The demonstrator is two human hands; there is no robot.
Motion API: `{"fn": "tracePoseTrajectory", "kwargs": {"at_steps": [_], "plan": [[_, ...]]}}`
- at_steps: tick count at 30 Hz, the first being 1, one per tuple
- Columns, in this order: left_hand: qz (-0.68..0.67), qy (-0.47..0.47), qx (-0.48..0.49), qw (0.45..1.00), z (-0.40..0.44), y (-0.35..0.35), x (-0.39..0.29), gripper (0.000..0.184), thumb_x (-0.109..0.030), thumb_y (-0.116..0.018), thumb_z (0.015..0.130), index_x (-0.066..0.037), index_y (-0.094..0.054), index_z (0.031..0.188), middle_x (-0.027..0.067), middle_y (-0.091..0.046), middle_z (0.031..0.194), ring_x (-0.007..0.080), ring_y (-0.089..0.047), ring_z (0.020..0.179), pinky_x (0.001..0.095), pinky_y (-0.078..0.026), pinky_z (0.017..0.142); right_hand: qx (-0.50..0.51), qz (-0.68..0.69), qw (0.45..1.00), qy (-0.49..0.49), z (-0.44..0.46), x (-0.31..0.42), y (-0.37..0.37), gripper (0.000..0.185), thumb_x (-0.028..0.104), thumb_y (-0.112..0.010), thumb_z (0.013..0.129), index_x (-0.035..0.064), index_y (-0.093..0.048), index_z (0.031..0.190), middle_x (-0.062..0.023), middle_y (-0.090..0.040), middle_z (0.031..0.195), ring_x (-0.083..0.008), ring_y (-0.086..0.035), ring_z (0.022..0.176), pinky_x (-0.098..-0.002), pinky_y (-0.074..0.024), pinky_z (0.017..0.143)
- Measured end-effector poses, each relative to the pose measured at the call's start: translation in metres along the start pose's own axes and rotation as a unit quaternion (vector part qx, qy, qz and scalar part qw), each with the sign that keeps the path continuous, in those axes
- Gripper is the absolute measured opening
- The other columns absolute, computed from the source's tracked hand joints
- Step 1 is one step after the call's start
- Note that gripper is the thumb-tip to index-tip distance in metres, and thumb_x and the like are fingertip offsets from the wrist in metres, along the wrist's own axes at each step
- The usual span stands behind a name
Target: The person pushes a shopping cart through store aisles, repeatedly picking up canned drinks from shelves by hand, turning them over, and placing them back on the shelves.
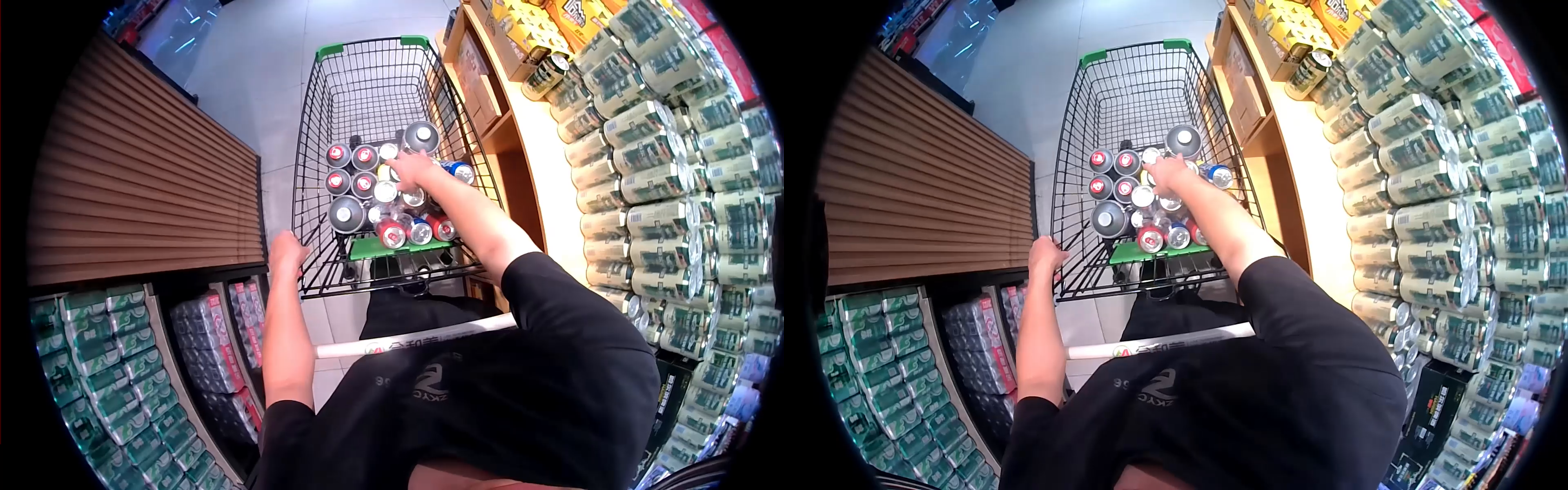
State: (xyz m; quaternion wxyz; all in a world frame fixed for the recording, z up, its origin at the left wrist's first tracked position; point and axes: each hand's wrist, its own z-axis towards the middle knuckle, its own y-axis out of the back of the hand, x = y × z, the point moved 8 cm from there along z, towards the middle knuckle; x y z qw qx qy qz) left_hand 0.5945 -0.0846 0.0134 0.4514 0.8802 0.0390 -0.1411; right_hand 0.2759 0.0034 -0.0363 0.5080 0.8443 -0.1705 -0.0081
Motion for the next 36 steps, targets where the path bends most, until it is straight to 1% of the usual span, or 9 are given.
{"fn": "tracePoseTrajectory", "kwargs": {"at_steps": [9,12,22,23,26,28,32,35,36], "plan": [[0.041,-0.04,-0.033,0.998,0.036,0.025,-0.029,0.021,-0.009,-0.07,0.076,0.0,-0.069,0.095,0.0184,-0.071,0.086,0.0308,-0.071,0.068,0.0396,-0.058,0.061,0.009,0.004,0.999,0.031,0.048,-0.019,0.027,0.072,0.028,-0.075,0.074,0.0118,-0.048,0.139,-0.0182,-0.062,0.121,-0.0351,-0.056,0.119,-0.0623,-0.0284,0.11],[0.058,-0.016,-0.025,0.998,0.063,0.015,-0.016,0.027,-0.016,-0.071,0.076,-0.003,-0.07,0.099,0.0201,-0.068,0.108,0.0363,-0.064,0.105,0.0443,-0.053,0.087,0.013,-0.032,0.998,0.053,0.048,-0.01,0.042,0.073,0.031,-0.077,0.07,0.0118,-0.052,0.135,-0.0172,-0.064,0.118,-0.0349,-0.058,0.116,-0.0623,-0.0302,0.108],[0.044,-0.014,-0.019,0.999,0.062,0.03,-0.032,0.02,-0.009,-0.07,0.075,-0.002,-0.072,0.093,0.021,-0.069,0.101,0.0338,-0.067,0.1,0.0412,-0.055,0.084,-0.025,-0.048,0.994,0.096,0.039,-0.016,0.103,0.072,0.038,-0.077,0.069,0.0101,-0.054,0.131,-0.0192,-0.066,0.112,-0.0347,-0.062,0.109,-0.0533,-0.0376,0.103],[0.01,0.044,0.078,0.996,0.053,0.029,-0.032,0.041,-0.018,-0.074,0.077,-0.002,-0.065,0.114,0.0225,-0.068,0.104,0.0336,-0.066,0.103,0.0409,-0.054,0.087,-0.052,-0.031,0.992,0.11,0.033,-0.021,0.115,0.07,0.039,-0.077,0.068,0.0092,-0.055,0.129,-0.0193,-0.067,0.109,-0.035,-0.063,0.106,-0.0501,-0.0415,0.1],[0.133,-0.115,-0.02,0.984,0.062,0.036,-0.047,0.08,-0.033,-0.081,0.074,-0.001,-0.044,0.138,0.0256,-0.058,0.124,0.0358,-0.056,0.119,0.0422,-0.046,0.099,-0.13,0.017,0.974,0.184,-0.013,-0.019,0.167,0.056,0.025,-0.073,0.066,0.0041,-0.061,0.117,-0.0181,-0.069,0.087,-0.0344,-0.067,0.083,-0.041,-0.0541,0.077],[0.095,-0.316,-0.218,0.919,0.011,0.075,-0.104,0.111,-0.044,-0.085,0.067,0.0,-0.022,0.148,0.0252,-0.04,0.143,0.0387,-0.04,0.133,0.0449,-0.034,0.11,-0.139,0.068,0.959,0.238,-0.062,-0.007,0.206,0.056,0.022,-0.07,0.065,0.0048,-0.061,0.117,-0.0155,-0.068,0.079,-0.0306,-0.067,0.073,-0.0394,-0.0541,0.072],[-0.125,-0.544,-0.135,0.819,-0.088,0.078,-0.214,0.113,-0.034,-0.089,0.064,0.0,-0.023,0.149,0.0232,-0.038,0.145,0.0336,-0.038,0.135,0.0417,-0.032,0.112,-0.035,0.189,0.937,0.293,-0.132,0.008,0.25,0.056,0.017,-0.068,0.065,0.0048,-0.058,0.119,-0.0091,-0.065,0.098,-0.0176,-0.062,0.089,-0.0302,-0.0501,0.083],[-0.377,-0.503,0.187,0.755,-0.117,0.042,-0.255,0.097,-0.02,-0.09,0.065,0.0,-0.035,0.142,0.0122,-0.054,0.129,0.0194,-0.052,0.122,0.0343,-0.042,0.103,-0.049,0.382,0.866,0.319,-0.168,0.014,0.259,0.058,0.017,-0.075,0.07,0.005,-0.056,0.124,-0.0045,-0.059,0.119,-0.014,-0.055,0.107,-0.0301,-0.0449,0.096],[-0.435,-0.526,0.164,0.712,-0.126,0.039,-0.26,0.082,-0.013,-0.084,0.069,0.0,-0.04,0.137,0.0115,-0.058,0.123,0.0199,-0.06,0.109,0.0342,-0.049,0.095,-0.087,0.43,0.842,0.314,-0.169,0.003,0.253,0.054,0.036,-0.071,0.082,0.0084,-0.057,0.125,-0.0038,-0.061,0.117,-0.0138,-0.055,0.107,-0.0323,-0.0457,0.094]]}}
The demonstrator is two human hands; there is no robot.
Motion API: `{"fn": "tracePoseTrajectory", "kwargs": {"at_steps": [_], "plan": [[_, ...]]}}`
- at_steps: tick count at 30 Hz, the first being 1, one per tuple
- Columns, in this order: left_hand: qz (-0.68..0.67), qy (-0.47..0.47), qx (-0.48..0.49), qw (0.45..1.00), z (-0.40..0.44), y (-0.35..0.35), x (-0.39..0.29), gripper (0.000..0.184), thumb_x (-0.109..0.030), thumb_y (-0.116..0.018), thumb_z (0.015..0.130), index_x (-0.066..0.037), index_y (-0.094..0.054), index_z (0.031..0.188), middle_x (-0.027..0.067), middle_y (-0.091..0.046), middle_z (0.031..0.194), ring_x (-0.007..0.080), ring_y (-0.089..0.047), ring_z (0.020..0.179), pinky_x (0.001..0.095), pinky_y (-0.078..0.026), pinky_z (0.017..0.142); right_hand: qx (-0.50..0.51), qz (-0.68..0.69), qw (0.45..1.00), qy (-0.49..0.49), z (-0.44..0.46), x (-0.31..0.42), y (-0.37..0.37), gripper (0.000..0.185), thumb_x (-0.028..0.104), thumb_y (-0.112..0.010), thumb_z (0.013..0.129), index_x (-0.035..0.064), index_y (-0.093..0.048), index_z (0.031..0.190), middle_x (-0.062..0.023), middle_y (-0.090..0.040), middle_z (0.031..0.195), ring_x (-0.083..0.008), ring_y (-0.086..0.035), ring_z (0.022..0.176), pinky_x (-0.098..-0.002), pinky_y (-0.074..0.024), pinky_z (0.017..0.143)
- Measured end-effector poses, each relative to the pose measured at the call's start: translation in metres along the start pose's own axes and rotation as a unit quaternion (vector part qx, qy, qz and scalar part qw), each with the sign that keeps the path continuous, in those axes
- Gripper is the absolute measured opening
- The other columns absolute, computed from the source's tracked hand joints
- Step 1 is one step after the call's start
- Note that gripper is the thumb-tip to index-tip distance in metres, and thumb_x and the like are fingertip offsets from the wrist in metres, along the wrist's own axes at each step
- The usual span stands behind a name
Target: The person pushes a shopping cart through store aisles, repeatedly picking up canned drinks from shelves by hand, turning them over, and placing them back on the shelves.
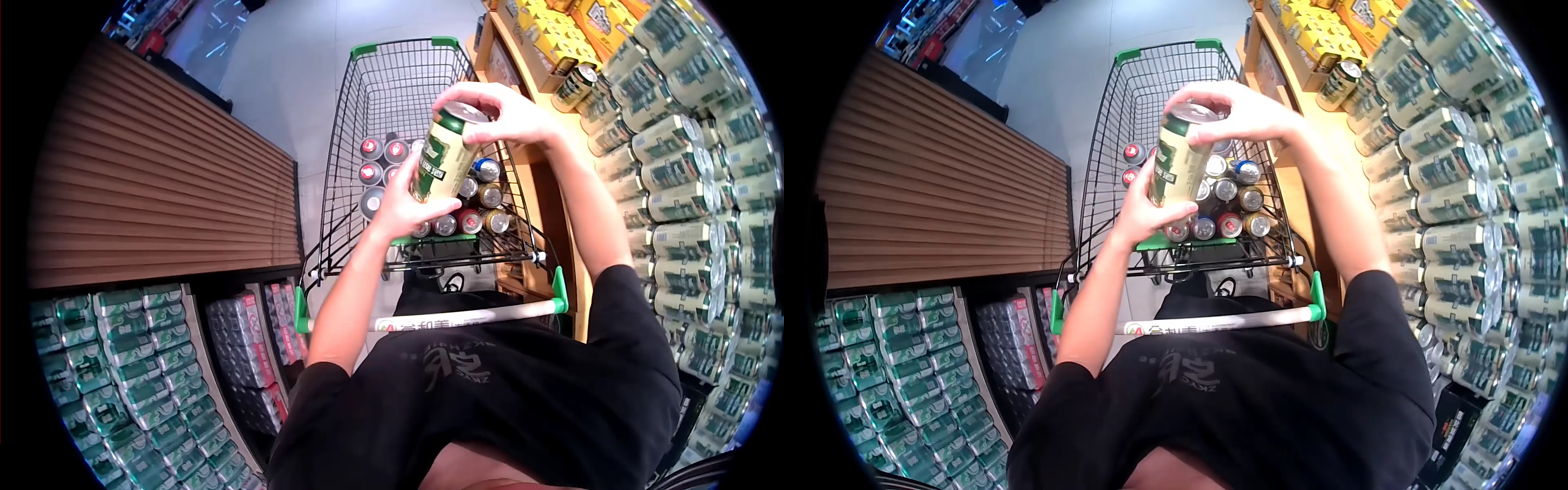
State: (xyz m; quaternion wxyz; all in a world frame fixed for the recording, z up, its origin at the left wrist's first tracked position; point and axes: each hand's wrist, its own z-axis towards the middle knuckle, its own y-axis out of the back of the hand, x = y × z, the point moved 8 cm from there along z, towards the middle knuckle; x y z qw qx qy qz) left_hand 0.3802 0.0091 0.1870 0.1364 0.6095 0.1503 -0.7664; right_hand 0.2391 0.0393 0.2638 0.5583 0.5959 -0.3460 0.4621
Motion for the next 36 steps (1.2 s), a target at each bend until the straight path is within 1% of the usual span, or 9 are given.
{"fn": "tracePoseTrajectory", "kwargs": {"at_steps": [3,6,8,11,16,22,27,30,36], "plan": [[-0.332,0.079,0.129,0.931,0.001,-0.05,0.01,0.068,-0.024,-0.071,0.076,0.003,-0.044,0.132,0.018,-0.06,0.11,0.0303,-0.067,0.083,0.039,-0.058,0.07,-0.149,0.281,0.946,0.065,-0.025,-0.021,-0.013,0.068,0.052,-0.055,0.092,0.0039,-0.045,0.138,-0.0103,-0.059,0.128,-0.0235,-0.055,0.12,-0.0408,-0.042,0.104],[-0.531,0.079,0.216,0.815,-0.003,-0.093,0.011,0.072,-0.04,-0.072,0.076,0.005,-0.048,0.126,0.0221,-0.061,0.103,0.0342,-0.067,0.081,0.0417,-0.058,0.069,-0.101,0.484,0.864,0.098,-0.037,-0.023,-0.061,0.084,0.063,-0.054,0.086,0.001,-0.038,0.14,-0.0238,-0.058,0.125,-0.0344,-0.062,0.111,-0.0445,-0.0518,0.095],[-0.438,0.117,0.178,0.873,-0.01,-0.093,0.029,0.07,-0.048,-0.064,0.086,0.003,-0.045,0.131,0.0206,-0.06,0.112,0.0327,-0.067,0.089,0.042,-0.057,0.078,-0.156,0.53,0.831,0.066,-0.051,-0.049,-0.062,0.074,0.054,-0.059,0.087,-0.0001,-0.042,0.135,-0.0208,-0.062,0.116,-0.0288,-0.066,0.1,-0.0409,-0.0561,0.087],[-0.215,0.069,0.002,0.974,-0.006,-0.074,0.044,0.062,-0.048,-0.046,0.099,-0.002,-0.035,0.139,0.0141,-0.06,0.115,0.024,-0.065,0.096,0.0394,-0.056,0.085,-0.306,0.302,0.903,0.015,-0.076,-0.077,-0.047,0.063,0.048,-0.058,0.093,0.0021,-0.044,0.133,-0.0155,-0.061,0.121,-0.0199,-0.065,0.102,-0.0354,-0.0545,0.089],[-0.553,0.232,0.159,0.784,-0.037,-0.121,0.04,0.08,-0.071,-0.025,0.094,-0.002,-0.05,0.127,0.0202,-0.063,0.1,0.0316,-0.067,0.081,0.0368,-0.055,0.055,-0.253,0.574,0.773,0.089,-0.08,-0.067,-0.074,0.071,0.064,-0.036,0.095,0.0052,-0.042,0.136,-0.0208,-0.059,0.121,-0.033,-0.064,0.106,-0.0436,-0.0557,0.088],[-0.263,0.257,-0.008,0.93,-0.031,-0.105,0.068,0.061,-0.051,-0.025,0.103,-0.003,-0.048,0.131,0.0154,-0.064,0.111,0.0267,-0.067,0.092,0.0423,-0.06,0.068,-0.366,0.472,0.801,0.045,-0.107,-0.107,-0.062,0.063,0.057,-0.036,0.099,0.0023,-0.049,0.129,-0.0172,-0.064,0.111,-0.0276,-0.065,0.1,-0.0415,-0.0562,0.085],[-0.623,0.264,0.218,0.704,-0.038,-0.141,0.041,0.082,-0.063,-0.026,0.097,0.011,-0.042,0.129,0.0262,-0.061,0.106,0.0337,-0.067,0.08,0.0361,-0.058,0.053,-0.278,0.6,0.739,0.127,-0.098,-0.084,-0.065,0.075,0.065,-0.044,0.092,-0.0025,-0.051,0.125,-0.0214,-0.063,0.117,-0.0287,-0.064,0.105,-0.0421,-0.0564,0.084],[-0.6,0.282,0.15,0.733,-0.033,-0.139,0.049,0.079,-0.061,-0.026,0.098,0.009,-0.041,0.132,0.0274,-0.061,0.108,0.0362,-0.068,0.084,0.038,-0.061,0.058,-0.228,0.617,0.751,0.061,-0.1,-0.116,-0.067,0.068,0.06,-0.046,0.093,-0.0009,-0.051,0.123,-0.0192,-0.065,0.111,-0.0282,-0.066,0.099,-0.0414,-0.0576,0.081],[-0.608,0.279,0.074,0.74,-0.027,-0.122,0.068,0.061,-0.047,-0.032,0.102,0.0,-0.041,0.139,0.0312,-0.057,0.118,0.0353,-0.066,0.085,0.032,-0.063,0.063,-0.457,0.507,0.728,-0.06,-0.122,-0.143,-0.046,0.049,0.05,-0.052,0.096,0.0059,-0.055,0.116,-0.009,-0.066,0.104,-0.018,-0.066,0.089,-0.0327,-0.0548,0.08]]}}
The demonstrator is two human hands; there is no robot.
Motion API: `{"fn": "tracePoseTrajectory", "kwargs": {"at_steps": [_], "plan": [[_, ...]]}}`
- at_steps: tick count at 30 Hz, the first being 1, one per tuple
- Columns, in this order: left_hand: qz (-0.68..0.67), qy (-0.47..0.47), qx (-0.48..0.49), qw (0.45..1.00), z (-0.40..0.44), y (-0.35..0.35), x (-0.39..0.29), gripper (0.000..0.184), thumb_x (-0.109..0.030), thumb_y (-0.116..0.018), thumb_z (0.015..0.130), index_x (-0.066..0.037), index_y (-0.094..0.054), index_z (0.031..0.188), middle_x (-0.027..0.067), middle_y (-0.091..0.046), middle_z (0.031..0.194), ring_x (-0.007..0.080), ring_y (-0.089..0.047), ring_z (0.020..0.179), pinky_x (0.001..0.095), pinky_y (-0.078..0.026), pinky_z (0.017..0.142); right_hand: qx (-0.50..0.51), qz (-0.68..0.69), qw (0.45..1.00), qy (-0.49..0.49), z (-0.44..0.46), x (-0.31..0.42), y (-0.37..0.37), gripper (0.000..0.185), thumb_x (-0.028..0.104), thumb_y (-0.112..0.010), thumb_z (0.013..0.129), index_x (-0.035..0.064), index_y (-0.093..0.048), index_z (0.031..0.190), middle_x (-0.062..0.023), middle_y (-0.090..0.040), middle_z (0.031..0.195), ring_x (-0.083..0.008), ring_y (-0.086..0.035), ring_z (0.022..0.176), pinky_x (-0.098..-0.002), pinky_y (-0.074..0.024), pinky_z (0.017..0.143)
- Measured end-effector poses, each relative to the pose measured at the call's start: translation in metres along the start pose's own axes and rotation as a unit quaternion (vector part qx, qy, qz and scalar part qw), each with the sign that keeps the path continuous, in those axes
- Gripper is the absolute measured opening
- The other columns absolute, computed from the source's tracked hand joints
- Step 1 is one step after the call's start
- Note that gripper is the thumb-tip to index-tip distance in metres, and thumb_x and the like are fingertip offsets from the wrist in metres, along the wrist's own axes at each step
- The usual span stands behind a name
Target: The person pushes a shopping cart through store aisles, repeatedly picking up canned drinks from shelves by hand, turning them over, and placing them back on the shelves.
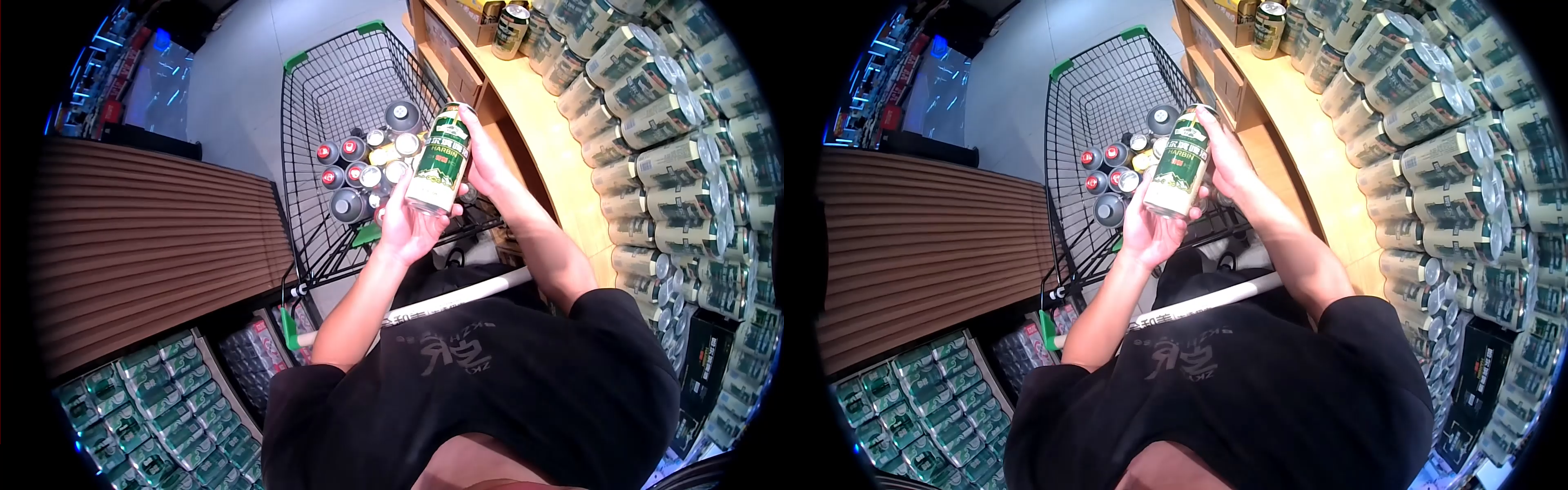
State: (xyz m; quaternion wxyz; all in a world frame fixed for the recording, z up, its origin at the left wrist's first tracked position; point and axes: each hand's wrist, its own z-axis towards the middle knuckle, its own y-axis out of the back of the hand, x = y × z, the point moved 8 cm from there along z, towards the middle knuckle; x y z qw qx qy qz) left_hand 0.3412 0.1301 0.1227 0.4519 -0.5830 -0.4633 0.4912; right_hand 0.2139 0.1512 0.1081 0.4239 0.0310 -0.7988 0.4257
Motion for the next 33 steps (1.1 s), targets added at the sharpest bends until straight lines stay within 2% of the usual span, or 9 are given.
{"fn": "tracePoseTrajectory", "kwargs": {"at_steps": [5,10,12,15,18,22,26,29,33], "plan": [[0.001,0.017,-0.006,1.0,0.013,-0.008,-0.008,0.062,-0.047,-0.031,0.102,0.001,-0.037,0.141,0.0321,-0.053,0.121,0.0349,-0.065,0.081,0.0271,-0.062,0.057,0.014,-0.022,0.999,-0.021,-0.003,0.016,0.012,0.045,0.034,-0.061,0.093,0.006,-0.05,0.127,-0.0075,-0.062,0.113,-0.0196,-0.063,0.098,-0.0386,-0.0525,0.087],[0.041,0.109,-0.004,0.993,0.086,-0.017,-0.022,0.058,-0.047,-0.039,0.101,0.001,-0.047,0.131,0.0247,-0.057,0.118,0.0372,-0.067,0.081,0.0287,-0.062,0.054,0.01,-0.174,0.971,0.164,-0.03,0.13,0.011,0.054,0.015,-0.076,0.082,0.0063,-0.049,0.128,-0.0068,-0.064,0.108,-0.0163,-0.066,0.092,-0.0288,-0.0598,0.06],[0.113,0.055,-0.046,0.991,0.136,-0.005,-0.034,0.049,-0.043,-0.043,0.101,-0.002,-0.05,0.127,0.0211,-0.057,0.122,0.0357,-0.065,0.094,0.034,-0.063,0.071,-0.021,-0.245,0.924,0.294,-0.033,0.17,0.011,0.056,0.011,-0.08,0.077,0.0059,-0.05,0.125,-0.0063,-0.064,0.108,-0.0154,-0.066,0.093,-0.0282,-0.0591,0.067],[0.203,-0.034,-0.069,0.976,0.209,-0.007,-0.03,0.041,-0.037,-0.045,0.102,-0.005,-0.047,0.129,0.0157,-0.054,0.128,0.03,-0.055,0.118,0.0468,-0.046,0.105,-0.102,-0.35,0.844,0.394,-0.007,0.194,0.041,0.066,0.013,-0.087,0.069,0.0063,-0.051,0.125,-0.0063,-0.065,0.11,-0.0149,-0.064,0.098,-0.0304,-0.0552,0.083],[0.308,-0.011,-0.188,0.932,0.262,0.029,-0.015,0.036,-0.029,-0.045,0.103,-0.011,-0.046,0.134,0.0112,-0.055,0.124,0.0238,-0.059,0.106,0.0379,-0.051,0.094,-0.199,-0.451,0.759,0.426,0.011,0.205,0.056,0.066,0.014,-0.087,0.067,0.0078,-0.052,0.122,-0.0089,-0.068,0.105,-0.0153,-0.064,0.097,-0.0322,-0.0526,0.085],[0.407,0.038,-0.12,0.905,0.29,0.022,0.005,0.054,-0.007,-0.049,0.097,-0.015,-0.032,0.148,0.0067,-0.057,0.123,0.0157,-0.059,0.098,0.0284,-0.053,0.082,-0.27,-0.539,0.669,0.434,0.042,0.205,0.091,0.068,0.015,-0.084,0.067,0.0067,-0.049,0.124,-0.0167,-0.067,0.105,-0.0287,-0.066,0.101,-0.0386,-0.0506,0.087],[0.44,0.036,-0.06,0.895,0.313,0.024,0.003,0.071,0.008,-0.047,0.09,-0.015,-0.023,0.152,0.0102,-0.051,0.136,0.0159,-0.056,0.106,0.0312,-0.05,0.083,-0.304,-0.512,0.706,0.385,0.075,0.205,0.123,0.078,0.017,-0.086,0.065,0.0057,-0.046,0.13,-0.0197,-0.067,0.108,-0.0311,-0.066,0.1,-0.0395,-0.0503,0.087],[0.444,0.026,-0.06,0.894,0.329,0.025,-0.001,0.075,0.009,-0.045,0.089,-0.017,-0.017,0.154,0.0085,-0.048,0.142,0.0163,-0.053,0.11,0.0312,-0.046,0.083,-0.323,-0.566,0.654,0.383,0.096,0.215,0.127,0.08,0.022,-0.086,0.065,0.0046,-0.044,0.131,-0.0217,-0.065,0.111,-0.0345,-0.064,0.103,-0.0411,-0.0484,0.09],[0.417,0.006,-0.068,0.906,0.335,0.023,-0.008,0.078,0.009,-0.047,0.086,-0.017,-0.017,0.153,0.0108,-0.04,0.149,0.0159,-0.054,0.107,0.0299,-0.046,0.08,-0.314,-0.573,0.659,0.371,0.116,0.22,0.129,0.083,0.024,-0.086,0.066,0.0046,-0.042,0.134,-0.0233,-0.064,0.113,-0.0367,-0.063,0.105,-0.0422,-0.0483,0.091]]}}
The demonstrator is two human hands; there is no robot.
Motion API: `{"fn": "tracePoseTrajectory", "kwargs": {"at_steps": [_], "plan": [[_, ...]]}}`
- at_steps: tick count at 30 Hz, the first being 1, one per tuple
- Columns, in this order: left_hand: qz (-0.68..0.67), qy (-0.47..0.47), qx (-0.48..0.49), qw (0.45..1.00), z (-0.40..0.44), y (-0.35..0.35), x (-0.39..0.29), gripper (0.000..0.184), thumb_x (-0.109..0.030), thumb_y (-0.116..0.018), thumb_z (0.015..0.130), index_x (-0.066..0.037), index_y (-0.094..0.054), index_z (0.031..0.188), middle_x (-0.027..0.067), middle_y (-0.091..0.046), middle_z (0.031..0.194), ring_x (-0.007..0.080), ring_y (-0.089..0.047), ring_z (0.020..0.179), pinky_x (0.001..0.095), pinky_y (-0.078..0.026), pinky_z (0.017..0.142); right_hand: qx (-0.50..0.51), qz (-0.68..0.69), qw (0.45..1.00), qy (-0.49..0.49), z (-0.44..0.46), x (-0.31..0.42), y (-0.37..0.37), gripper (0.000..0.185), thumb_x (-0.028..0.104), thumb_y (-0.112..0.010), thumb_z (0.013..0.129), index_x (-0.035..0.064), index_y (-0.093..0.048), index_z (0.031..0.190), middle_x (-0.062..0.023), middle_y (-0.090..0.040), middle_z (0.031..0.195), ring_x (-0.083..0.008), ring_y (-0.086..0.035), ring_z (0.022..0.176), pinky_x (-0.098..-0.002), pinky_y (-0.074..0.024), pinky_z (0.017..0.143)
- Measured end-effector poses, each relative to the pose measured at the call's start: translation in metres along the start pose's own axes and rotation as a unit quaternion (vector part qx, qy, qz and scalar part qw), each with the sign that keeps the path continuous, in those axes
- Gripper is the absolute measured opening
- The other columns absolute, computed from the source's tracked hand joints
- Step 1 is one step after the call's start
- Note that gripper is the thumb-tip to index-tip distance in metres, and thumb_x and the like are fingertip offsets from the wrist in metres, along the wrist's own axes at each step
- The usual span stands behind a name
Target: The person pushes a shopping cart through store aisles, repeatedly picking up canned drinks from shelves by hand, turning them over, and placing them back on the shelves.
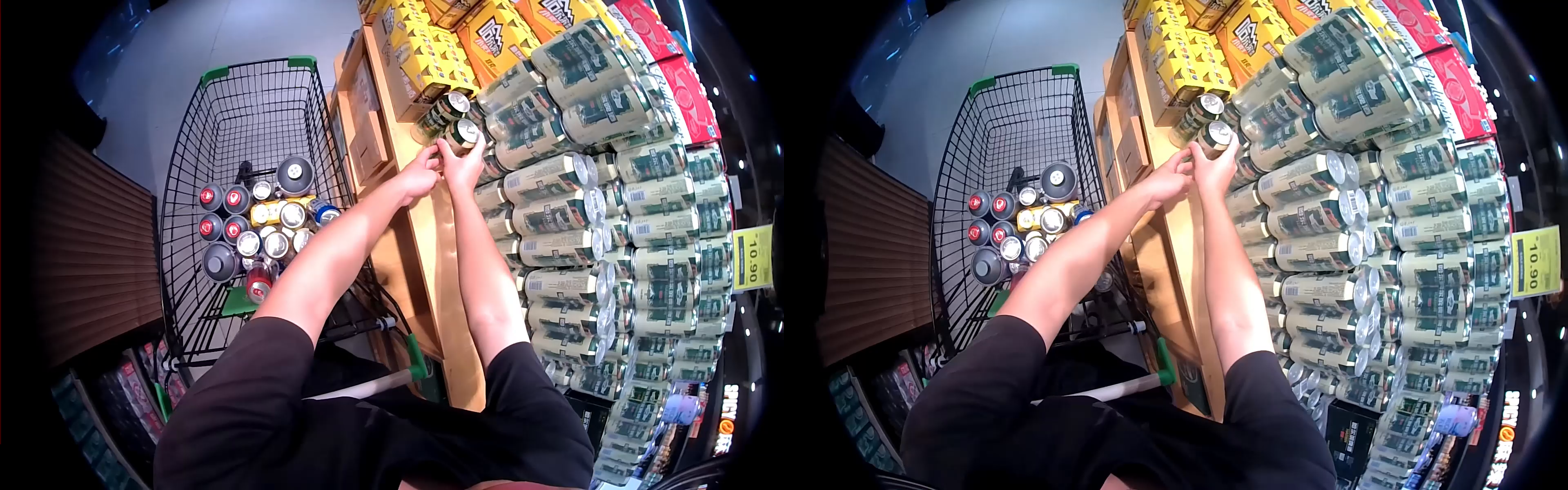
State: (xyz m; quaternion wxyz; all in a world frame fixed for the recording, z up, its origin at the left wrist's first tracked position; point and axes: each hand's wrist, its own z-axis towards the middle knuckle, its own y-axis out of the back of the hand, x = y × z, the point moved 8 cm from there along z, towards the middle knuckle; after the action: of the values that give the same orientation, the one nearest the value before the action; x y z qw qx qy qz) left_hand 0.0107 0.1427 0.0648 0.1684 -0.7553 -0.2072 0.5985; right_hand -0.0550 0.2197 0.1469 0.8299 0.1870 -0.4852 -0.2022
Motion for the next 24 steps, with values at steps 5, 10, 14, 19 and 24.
{"fn": "tracePoseTrajectory", "kwargs": {"at_steps": [5,10,14,19,24], "plan": [[-0.01,-0.038,-0.011,0.999,0.011,0.008,0.002,0.072,0.007,-0.05,0.085,-0.014,-0.025,0.15,0.0115,-0.043,0.146,0.0172,-0.055,0.11,0.0293,-0.046,0.085,0.063,0.026,0.99,-0.124,-0.017,-0.013,-0.005,0.071,0.02,-0.08,0.075,-0.0031,-0.044,0.132,-0.0232,-0.062,0.12,-0.0264,-0.064,0.107,-0.0348,-0.0524,0.087],[0.087,-0.115,-0.012,0.989,-0.049,0.029,-0.034,0.05,0.0,-0.052,0.09,-0.008,-0.043,0.138,0.0122,-0.052,0.134,0.02,-0.053,0.12,0.0317,-0.047,0.092,0.078,0.148,0.973,-0.161,-0.098,-0.057,-0.004,0.058,0.014,-0.07,0.086,-0.0014,-0.042,0.134,-0.0204,-0.06,0.122,-0.0248,-0.064,0.102,-0.0332,-0.0537,0.084],[0.229,-0.127,0.072,0.963,-0.179,0.101,-0.112,0.04,-0.015,-0.056,0.096,-0.004,-0.048,0.134,0.0112,-0.064,0.118,0.017,-0.06,0.112,0.0306,-0.05,0.094,0.331,0.183,0.889,-0.258,-0.178,-0.019,-0.035,0.062,0.014,-0.063,0.092,0.0049,-0.029,0.144,-0.0125,-0.061,0.118,-0.0187,-0.063,0.099,-0.0339,-0.0536,0.082],[0.545,-0.034,-0.424,0.722,-0.357,0.321,-0.138,0.042,-0.024,-0.065,0.088,-0.005,-0.057,0.125,0.0151,-0.067,0.111,0.0223,-0.065,0.103,0.0337,-0.05,0.09,0.496,0.057,0.856,-0.132,-0.197,0.012,-0.09,0.085,0.029,-0.072,0.085,-0.0034,-0.024,0.147,-0.0228,-0.057,0.125,-0.0221,-0.065,0.098,-0.0318,-0.051,0.084],[0.353,-0.128,-0.555,0.742,-0.447,0.355,-0.106,0.037,-0.021,-0.064,0.089,-0.002,-0.058,0.121,0.0137,-0.068,0.105,0.0225,-0.064,0.099,0.0327,-0.049,0.088,0.558,-0.087,0.825,-0.024,-0.2,0.007,-0.143,0.105,0.014,-0.074,0.079,-0.002,0.003,0.149,-0.0341,-0.041,0.135,-0.0354,-0.057,0.113,-0.0395,-0.0482,0.096]]}}
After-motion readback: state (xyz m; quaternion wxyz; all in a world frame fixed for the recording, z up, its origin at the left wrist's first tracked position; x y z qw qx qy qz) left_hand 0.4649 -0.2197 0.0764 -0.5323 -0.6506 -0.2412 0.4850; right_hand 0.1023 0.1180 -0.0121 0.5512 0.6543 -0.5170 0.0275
